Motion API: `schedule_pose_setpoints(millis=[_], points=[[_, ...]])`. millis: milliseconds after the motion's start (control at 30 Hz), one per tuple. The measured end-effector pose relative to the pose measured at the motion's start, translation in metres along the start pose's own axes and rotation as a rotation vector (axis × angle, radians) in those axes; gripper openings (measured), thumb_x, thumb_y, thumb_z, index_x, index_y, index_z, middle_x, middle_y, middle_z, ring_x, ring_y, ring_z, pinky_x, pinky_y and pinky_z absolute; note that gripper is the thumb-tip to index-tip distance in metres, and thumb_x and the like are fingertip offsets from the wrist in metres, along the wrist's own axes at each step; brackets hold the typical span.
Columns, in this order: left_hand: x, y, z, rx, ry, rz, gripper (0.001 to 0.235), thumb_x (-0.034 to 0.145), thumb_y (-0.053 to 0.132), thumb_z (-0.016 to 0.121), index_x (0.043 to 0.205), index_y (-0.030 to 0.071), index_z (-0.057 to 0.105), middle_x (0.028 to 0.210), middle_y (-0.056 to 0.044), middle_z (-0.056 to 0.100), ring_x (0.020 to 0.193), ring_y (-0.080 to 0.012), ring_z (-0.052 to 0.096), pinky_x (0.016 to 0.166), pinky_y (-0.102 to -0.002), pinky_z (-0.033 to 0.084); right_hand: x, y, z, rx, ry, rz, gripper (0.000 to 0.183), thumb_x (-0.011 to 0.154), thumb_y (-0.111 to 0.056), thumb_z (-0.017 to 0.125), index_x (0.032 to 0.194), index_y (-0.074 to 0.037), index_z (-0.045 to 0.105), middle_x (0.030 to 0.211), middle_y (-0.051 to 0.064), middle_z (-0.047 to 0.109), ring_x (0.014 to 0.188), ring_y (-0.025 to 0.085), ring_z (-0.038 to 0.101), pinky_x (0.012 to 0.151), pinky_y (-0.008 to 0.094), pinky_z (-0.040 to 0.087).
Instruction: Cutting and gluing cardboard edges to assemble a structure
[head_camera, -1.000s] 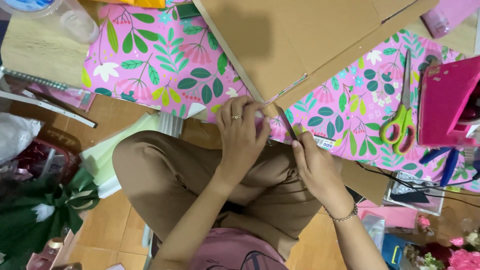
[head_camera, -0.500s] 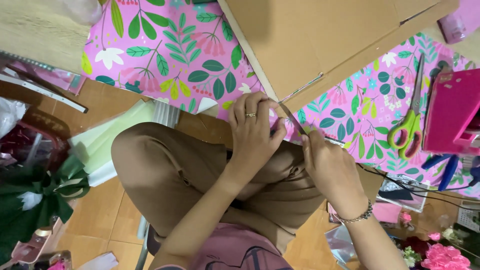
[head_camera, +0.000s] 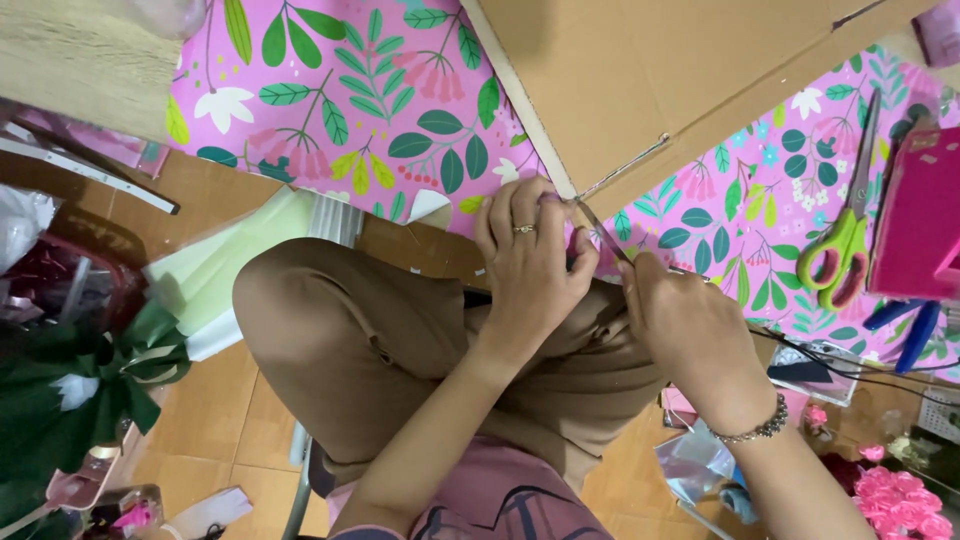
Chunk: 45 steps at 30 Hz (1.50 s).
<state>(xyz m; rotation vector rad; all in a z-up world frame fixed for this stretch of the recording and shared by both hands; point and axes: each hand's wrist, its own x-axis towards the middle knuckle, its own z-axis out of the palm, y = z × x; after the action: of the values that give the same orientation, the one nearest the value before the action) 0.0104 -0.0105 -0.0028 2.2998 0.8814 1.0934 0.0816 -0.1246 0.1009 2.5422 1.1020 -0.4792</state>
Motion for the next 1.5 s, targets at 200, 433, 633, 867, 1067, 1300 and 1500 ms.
schedule_pose_setpoints(millis=[200,433,633,867,1067,1300,1500], points=[[-0.002,-0.001,0.004,0.017,0.024,0.008,0.027,0.076,0.025,0.071,0.090,0.012,0.052,0.122,-0.011,0.056,0.126,-0.0343,0.048,0.114,-0.053,0.025,-0.004,0.004,0.005,0.072,0.025,-0.004,0.041,0.112,-0.039,0.034,0.095,-0.011,0.058,0.068,0.016,0.067,0.072,0.043,0.074,0.065,0.057,0.061],[-0.002,-0.001,0.003,0.038,0.031,0.017,0.024,0.077,0.025,0.069,0.085,0.013,0.050,0.120,-0.010,0.056,0.125,-0.0335,0.048,0.114,-0.053,0.022,-0.009,0.001,-0.002,0.150,-0.032,0.033,0.045,0.112,-0.041,0.034,0.096,-0.009,0.060,0.068,0.021,0.068,0.075,0.049,0.073,0.067,0.060,0.060],[-0.004,-0.003,0.005,0.050,0.032,0.037,0.025,0.076,0.025,0.070,0.090,0.013,0.054,0.120,-0.011,0.056,0.124,-0.0345,0.048,0.114,-0.054,0.021,-0.013,0.001,0.000,0.171,-0.076,0.059,0.047,0.112,-0.041,0.034,0.096,-0.008,0.062,0.070,0.024,0.069,0.077,0.050,0.073,0.069,0.061,0.060],[-0.004,-0.002,0.003,0.005,0.005,0.034,0.021,0.080,0.023,0.069,0.090,0.013,0.053,0.120,-0.011,0.054,0.125,-0.0352,0.045,0.113,-0.055,0.020,-0.019,0.007,0.011,0.158,-0.069,0.071,0.050,0.113,-0.042,0.031,0.104,-0.007,0.065,0.068,0.020,0.070,0.074,0.045,0.074,0.064,0.057,0.060],[-0.005,-0.005,0.002,0.002,-0.002,0.067,0.021,0.083,0.023,0.069,0.090,0.012,0.052,0.121,-0.012,0.054,0.126,-0.0361,0.043,0.112,-0.055,0.019,-0.015,0.005,0.036,0.244,0.084,0.014,0.044,0.112,-0.035,0.037,0.110,-0.002,0.067,0.066,0.023,0.070,0.072,0.045,0.074,0.061,0.054,0.059],[-0.007,-0.010,0.006,0.003,0.008,0.107,0.016,0.089,0.025,0.066,0.099,0.013,0.061,0.123,-0.013,0.056,0.128,-0.0370,0.044,0.112,-0.056,0.018,-0.010,0.004,0.072,0.364,0.248,-0.051,0.044,0.111,-0.029,0.039,0.123,0.004,0.066,0.066,0.027,0.069,0.067,0.045,0.072,0.060,0.052,0.056],[-0.008,-0.015,0.011,0.015,0.034,0.136,0.015,0.092,0.027,0.063,0.100,0.015,0.065,0.124,-0.012,0.059,0.127,-0.0364,0.047,0.112,-0.055,0.019,-0.006,0.009,0.053,0.328,0.203,-0.031,0.044,0.109,-0.036,0.042,0.120,-0.003,0.069,0.062,0.019,0.070,0.062,0.038,0.073,0.055,0.044,0.058]])
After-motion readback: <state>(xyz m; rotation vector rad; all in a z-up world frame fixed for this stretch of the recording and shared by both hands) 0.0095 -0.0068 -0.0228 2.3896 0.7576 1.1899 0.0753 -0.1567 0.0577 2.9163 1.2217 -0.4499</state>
